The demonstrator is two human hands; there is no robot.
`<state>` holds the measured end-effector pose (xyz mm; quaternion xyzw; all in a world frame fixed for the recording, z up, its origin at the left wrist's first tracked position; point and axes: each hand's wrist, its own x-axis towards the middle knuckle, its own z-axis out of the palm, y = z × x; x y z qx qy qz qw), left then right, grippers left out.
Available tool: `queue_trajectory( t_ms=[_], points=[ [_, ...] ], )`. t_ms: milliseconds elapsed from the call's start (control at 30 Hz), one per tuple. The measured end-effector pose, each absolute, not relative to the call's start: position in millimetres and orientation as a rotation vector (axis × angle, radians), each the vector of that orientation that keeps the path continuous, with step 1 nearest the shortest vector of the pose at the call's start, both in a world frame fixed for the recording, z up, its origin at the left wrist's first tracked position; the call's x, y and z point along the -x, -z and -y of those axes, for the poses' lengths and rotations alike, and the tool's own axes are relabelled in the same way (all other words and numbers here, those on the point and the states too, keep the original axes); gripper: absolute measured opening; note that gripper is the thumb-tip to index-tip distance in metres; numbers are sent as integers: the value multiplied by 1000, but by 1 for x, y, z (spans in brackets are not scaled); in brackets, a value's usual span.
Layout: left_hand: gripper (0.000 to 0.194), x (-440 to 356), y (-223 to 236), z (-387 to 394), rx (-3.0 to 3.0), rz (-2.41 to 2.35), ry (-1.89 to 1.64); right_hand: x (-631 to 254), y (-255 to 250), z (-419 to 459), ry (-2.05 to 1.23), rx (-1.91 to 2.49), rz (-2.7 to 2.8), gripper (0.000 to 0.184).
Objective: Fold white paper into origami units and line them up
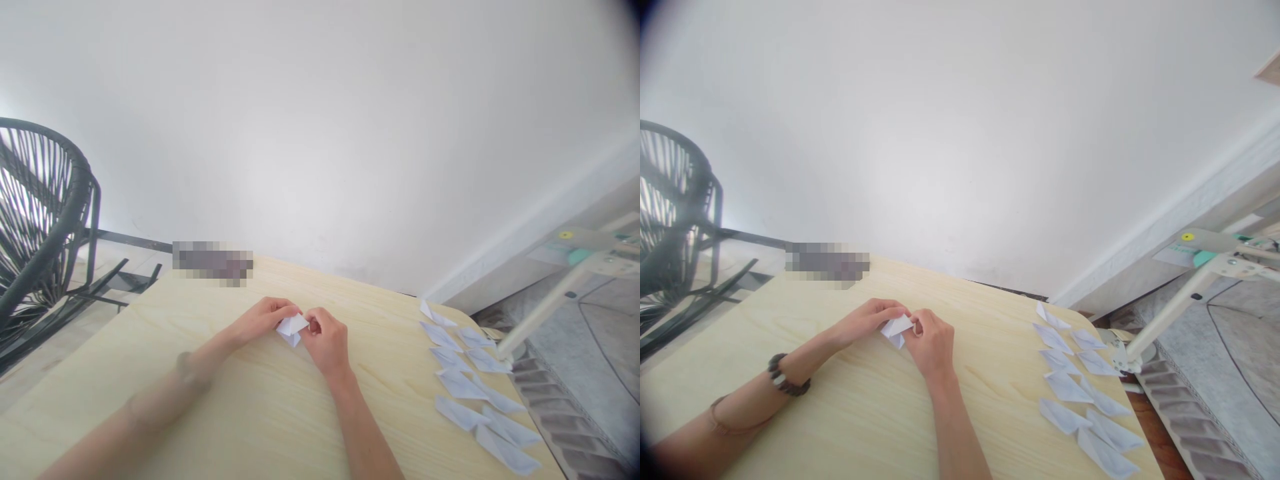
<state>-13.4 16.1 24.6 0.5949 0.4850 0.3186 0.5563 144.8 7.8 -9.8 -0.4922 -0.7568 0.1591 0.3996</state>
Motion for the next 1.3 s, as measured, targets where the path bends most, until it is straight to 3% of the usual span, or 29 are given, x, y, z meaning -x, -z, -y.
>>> queue_trajectory(
  t_ms=[200, 767, 1300],
  points=[
    [32, 19, -23, -20, -1321, -1151, -798, -148, 5, -10, -715, 1089, 1873, 14],
    [29, 22, -12, -23, -1178, -1116, -927, -150, 2, -12, -1044, 1039, 1758, 16],
    [29, 20, -8, -21, -1203, -1106, -946, -149, 2, -16, -914, 1093, 1833, 24]
  ],
)
